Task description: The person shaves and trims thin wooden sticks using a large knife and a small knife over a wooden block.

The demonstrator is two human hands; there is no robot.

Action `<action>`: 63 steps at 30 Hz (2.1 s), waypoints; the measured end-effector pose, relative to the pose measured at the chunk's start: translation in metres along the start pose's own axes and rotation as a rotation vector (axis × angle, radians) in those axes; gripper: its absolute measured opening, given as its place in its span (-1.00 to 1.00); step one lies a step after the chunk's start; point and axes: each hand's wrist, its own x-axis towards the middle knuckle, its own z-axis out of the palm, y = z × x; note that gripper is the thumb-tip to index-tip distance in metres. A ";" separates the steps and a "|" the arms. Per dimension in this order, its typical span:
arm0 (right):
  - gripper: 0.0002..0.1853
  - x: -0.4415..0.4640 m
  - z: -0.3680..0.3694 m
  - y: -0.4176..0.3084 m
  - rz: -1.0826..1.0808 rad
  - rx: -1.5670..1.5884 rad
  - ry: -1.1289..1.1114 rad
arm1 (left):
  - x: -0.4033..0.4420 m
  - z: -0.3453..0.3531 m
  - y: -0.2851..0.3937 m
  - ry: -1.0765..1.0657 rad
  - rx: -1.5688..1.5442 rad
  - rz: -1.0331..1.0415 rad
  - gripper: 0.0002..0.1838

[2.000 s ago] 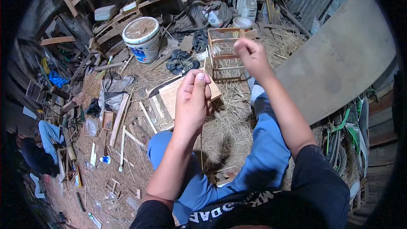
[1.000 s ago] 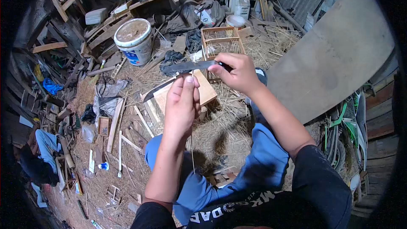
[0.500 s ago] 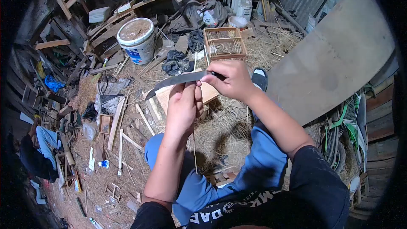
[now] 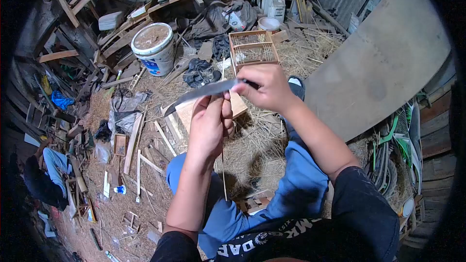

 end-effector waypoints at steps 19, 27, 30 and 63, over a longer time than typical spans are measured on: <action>-0.61 -0.012 -0.017 0.009 -0.030 -0.020 0.019 | -0.003 0.017 -0.005 0.020 0.072 0.069 -0.94; -0.59 -0.010 -0.017 0.025 0.003 -0.145 0.125 | 0.008 0.010 -0.002 0.017 0.036 0.043 -0.92; -0.59 -0.006 -0.019 0.034 0.104 -0.189 0.141 | 0.007 0.003 -0.002 -0.004 -0.008 0.036 -0.88; -0.58 -0.007 0.002 0.007 -0.050 -0.064 0.074 | -0.011 -0.006 0.002 0.159 0.331 0.200 -0.86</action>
